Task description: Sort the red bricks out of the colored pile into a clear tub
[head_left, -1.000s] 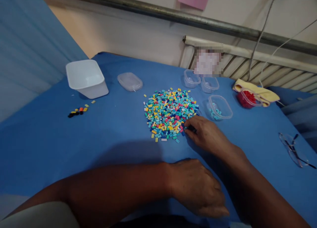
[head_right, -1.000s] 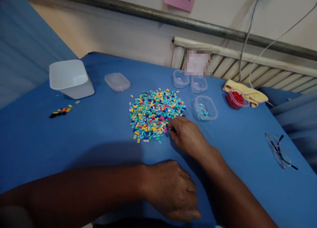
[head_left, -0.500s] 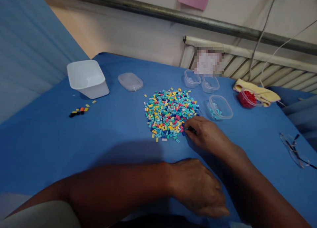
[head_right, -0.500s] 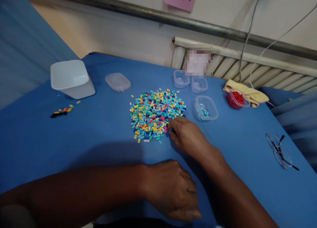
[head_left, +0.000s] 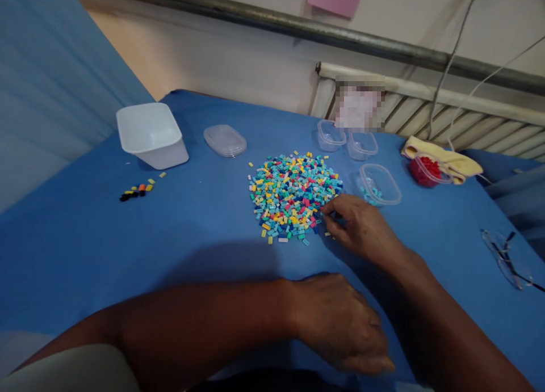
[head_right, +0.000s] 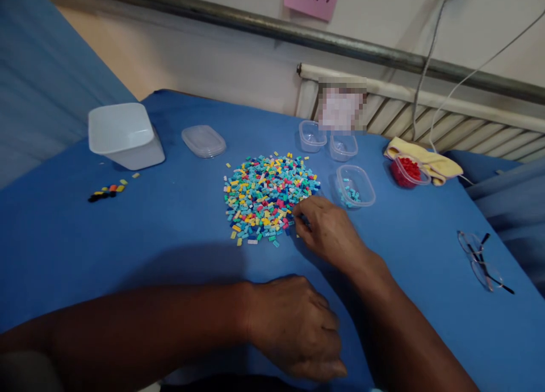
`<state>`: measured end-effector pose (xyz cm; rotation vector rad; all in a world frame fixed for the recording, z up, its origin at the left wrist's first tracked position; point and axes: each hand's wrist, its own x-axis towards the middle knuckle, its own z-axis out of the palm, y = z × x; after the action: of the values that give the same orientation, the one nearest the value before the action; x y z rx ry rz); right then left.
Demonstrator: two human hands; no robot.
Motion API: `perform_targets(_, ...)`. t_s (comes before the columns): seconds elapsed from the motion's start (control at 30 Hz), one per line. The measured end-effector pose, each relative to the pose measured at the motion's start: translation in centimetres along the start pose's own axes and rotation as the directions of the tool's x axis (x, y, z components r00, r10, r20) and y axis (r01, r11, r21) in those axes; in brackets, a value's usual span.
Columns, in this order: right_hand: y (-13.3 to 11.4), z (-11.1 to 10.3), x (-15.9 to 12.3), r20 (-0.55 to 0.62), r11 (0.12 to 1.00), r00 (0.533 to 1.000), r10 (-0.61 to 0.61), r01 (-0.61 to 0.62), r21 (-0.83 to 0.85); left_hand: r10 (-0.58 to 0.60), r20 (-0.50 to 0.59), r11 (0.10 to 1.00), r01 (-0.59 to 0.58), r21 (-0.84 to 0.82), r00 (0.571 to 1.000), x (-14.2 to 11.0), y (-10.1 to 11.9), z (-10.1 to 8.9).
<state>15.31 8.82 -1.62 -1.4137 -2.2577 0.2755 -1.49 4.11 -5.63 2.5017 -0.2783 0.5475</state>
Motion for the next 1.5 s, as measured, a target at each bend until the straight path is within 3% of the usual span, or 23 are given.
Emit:
perform_targets(0.23,0.0,1.1,0.0,0.128,0.999,0.992,-0.015,0.021,-0.039,0.003,0.010,1.000,-0.003,-0.006,1.000,0.3,0.0,-0.1)
perform_targets(0.43,-0.2,1.5,0.1,0.116,0.999,0.993,0.017,-0.013,-0.032,0.018,0.015,1.000,-0.018,-0.016,1.000,0.2,-0.1,-0.3)
perform_targets(0.6,0.1,-0.7,-0.2,-0.108,0.997,0.993,0.048,-0.054,-0.057,-0.008,0.024,1.000,0.007,0.018,1.000,0.0,0.0,0.1)
perform_targets(0.73,2.7,-4.0,-1.0,-0.406,0.941,0.893,0.196,-0.288,-0.177,-0.009,0.014,0.999,0.009,0.031,1.000,-0.1,0.2,0.2)
perform_targets(0.83,5.3,-5.4,-1.7,-0.480,0.880,0.840,0.252,-0.406,-0.249,-0.013,0.040,1.000,0.013,0.022,0.999,0.0,0.2,0.0)
perform_targets(0.93,6.5,-5.4,-2.2,-0.459,0.884,0.857,0.236,-0.385,-0.264,-0.025,0.041,1.000,0.024,0.017,0.999,-0.1,0.2,-0.1)
perform_targets(1.07,5.1,-4.0,-1.9,-0.420,0.937,0.895,0.153,-0.267,-0.228,-0.027,0.030,1.000,0.027,0.007,0.999,-0.2,0.1,0.1)
perform_targets(1.17,3.7,-2.1,-1.2,-0.239,0.971,0.967,0.089,-0.137,-0.195,-0.018,0.019,1.000,0.018,0.005,1.000,-0.2,0.0,0.2)
perform_targets(1.23,3.4,-0.8,-0.9,-0.121,0.971,0.989,0.082,-0.106,-0.213,-0.014,0.005,1.000,0.014,0.012,1.000,-0.2,0.1,0.2)
perform_targets(1.33,4.0,0.5,-0.7,-0.022,0.959,0.994,0.108,-0.110,-0.261,-0.012,-0.003,0.999,0.012,0.031,1.000,-0.2,0.2,0.2)
perform_targets(1.5,4.6,0.7,-1.0,-0.001,0.963,0.992,0.129,-0.125,-0.239,-0.009,0.025,1.000,0.008,0.002,1.000,-0.1,0.0,0.2)
